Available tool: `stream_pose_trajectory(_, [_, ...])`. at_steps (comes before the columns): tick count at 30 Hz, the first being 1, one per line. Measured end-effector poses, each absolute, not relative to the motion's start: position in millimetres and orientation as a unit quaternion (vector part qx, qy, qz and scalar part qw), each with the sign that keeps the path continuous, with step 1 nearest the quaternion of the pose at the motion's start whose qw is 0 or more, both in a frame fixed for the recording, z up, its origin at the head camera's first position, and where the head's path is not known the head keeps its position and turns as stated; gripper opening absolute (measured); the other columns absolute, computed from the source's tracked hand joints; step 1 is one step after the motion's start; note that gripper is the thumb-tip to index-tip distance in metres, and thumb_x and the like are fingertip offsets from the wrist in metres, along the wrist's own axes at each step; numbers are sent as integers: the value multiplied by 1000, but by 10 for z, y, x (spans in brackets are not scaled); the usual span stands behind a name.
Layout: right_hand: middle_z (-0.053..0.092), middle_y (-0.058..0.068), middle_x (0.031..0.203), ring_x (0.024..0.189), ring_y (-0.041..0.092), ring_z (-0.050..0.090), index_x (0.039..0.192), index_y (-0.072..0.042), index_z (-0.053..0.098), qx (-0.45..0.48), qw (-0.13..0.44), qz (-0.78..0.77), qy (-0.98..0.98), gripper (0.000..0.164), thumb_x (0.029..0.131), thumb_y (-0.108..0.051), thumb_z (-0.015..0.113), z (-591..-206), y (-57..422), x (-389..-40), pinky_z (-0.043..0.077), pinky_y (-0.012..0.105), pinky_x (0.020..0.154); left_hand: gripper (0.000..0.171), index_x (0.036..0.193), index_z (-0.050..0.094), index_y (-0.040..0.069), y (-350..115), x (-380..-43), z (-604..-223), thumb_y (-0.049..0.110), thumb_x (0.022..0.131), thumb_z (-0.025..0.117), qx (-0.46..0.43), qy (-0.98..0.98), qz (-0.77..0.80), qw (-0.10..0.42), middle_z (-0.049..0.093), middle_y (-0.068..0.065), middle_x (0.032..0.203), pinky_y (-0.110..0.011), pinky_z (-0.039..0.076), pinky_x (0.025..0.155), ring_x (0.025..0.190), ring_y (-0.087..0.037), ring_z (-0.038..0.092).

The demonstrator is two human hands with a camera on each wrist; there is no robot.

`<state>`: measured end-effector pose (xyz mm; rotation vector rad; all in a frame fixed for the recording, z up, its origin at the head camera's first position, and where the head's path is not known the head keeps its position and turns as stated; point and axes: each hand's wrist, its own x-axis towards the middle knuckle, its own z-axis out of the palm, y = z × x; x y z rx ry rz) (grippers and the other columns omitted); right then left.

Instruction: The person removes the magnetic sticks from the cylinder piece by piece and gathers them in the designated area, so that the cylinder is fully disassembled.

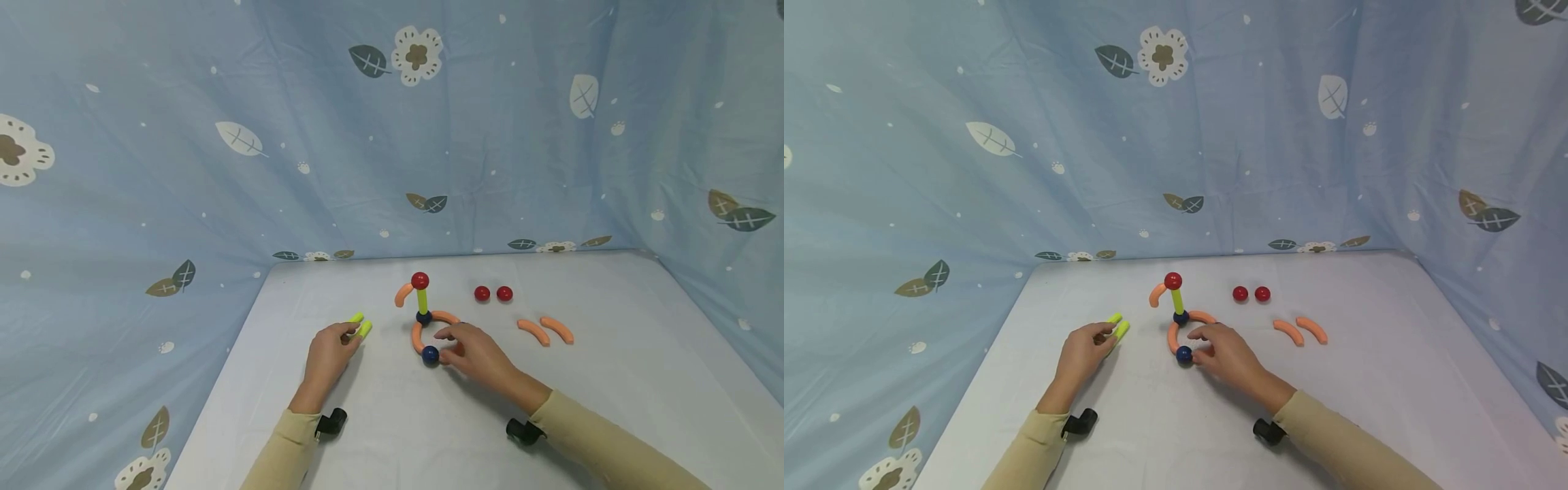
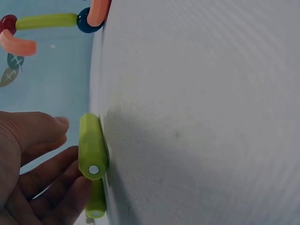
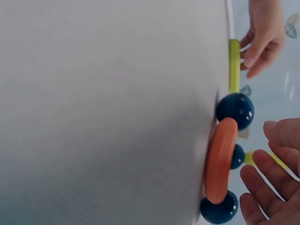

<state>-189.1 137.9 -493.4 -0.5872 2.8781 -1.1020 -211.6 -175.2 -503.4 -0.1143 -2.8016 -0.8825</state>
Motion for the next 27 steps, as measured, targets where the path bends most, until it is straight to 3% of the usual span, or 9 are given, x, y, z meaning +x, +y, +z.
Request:
stream_pose_trajectory(4, [68, 0, 118, 96, 18, 65, 123, -17, 71, -195, -24, -356, 914, 34, 90, -19, 80, -4902, 1419, -1909, 56, 34, 80, 27, 114, 78, 9, -1736, -2110, -5023, 18, 89, 81, -44, -948, -296, 110, 75, -6, 97, -36, 57, 69, 84, -18, 69])
stream_pose_trajectory(12, [68, 4, 124, 115, 25, 64, 127, -11, 67, -184, -62, -360, 912, 37, 92, -19, 78, -4772, 1483, -2011, 54, 47, 97, 30, 119, 76, 11, -1667, -2134, -4967, 21, 91, 79, -58, -940, -312, 127, 75, -4, 105, -40, 56, 76, 89, -19, 69])
stream_pose_trajectory(20, [65, 9, 128, 108, 28, 65, 136, -9, 61, -208, -111, -371, 898, 45, 93, -15, 76, -4670, 1488, -2187, 57, 49, 89, 35, 125, 73, 11, -1514, -2182, -4868, 21, 92, 77, -82, -936, -311, 146, 74, -6, 108, -47, 54, 87, 100, -28, 68])
stream_pose_trajectory(27, [62, 9, 130, 109, 25, 65, 142, -11, 53, -224, -132, -378, 889, 53, 94, -18, 75, -4607, 1418, -2358, 56, 49, 92, 40, 129, 71, 10, -1387, -2252, -4814, 24, 92, 78, -118, -928, -304, 179, 71, -9, 123, -49, 50, 101, 115, -30, 65])
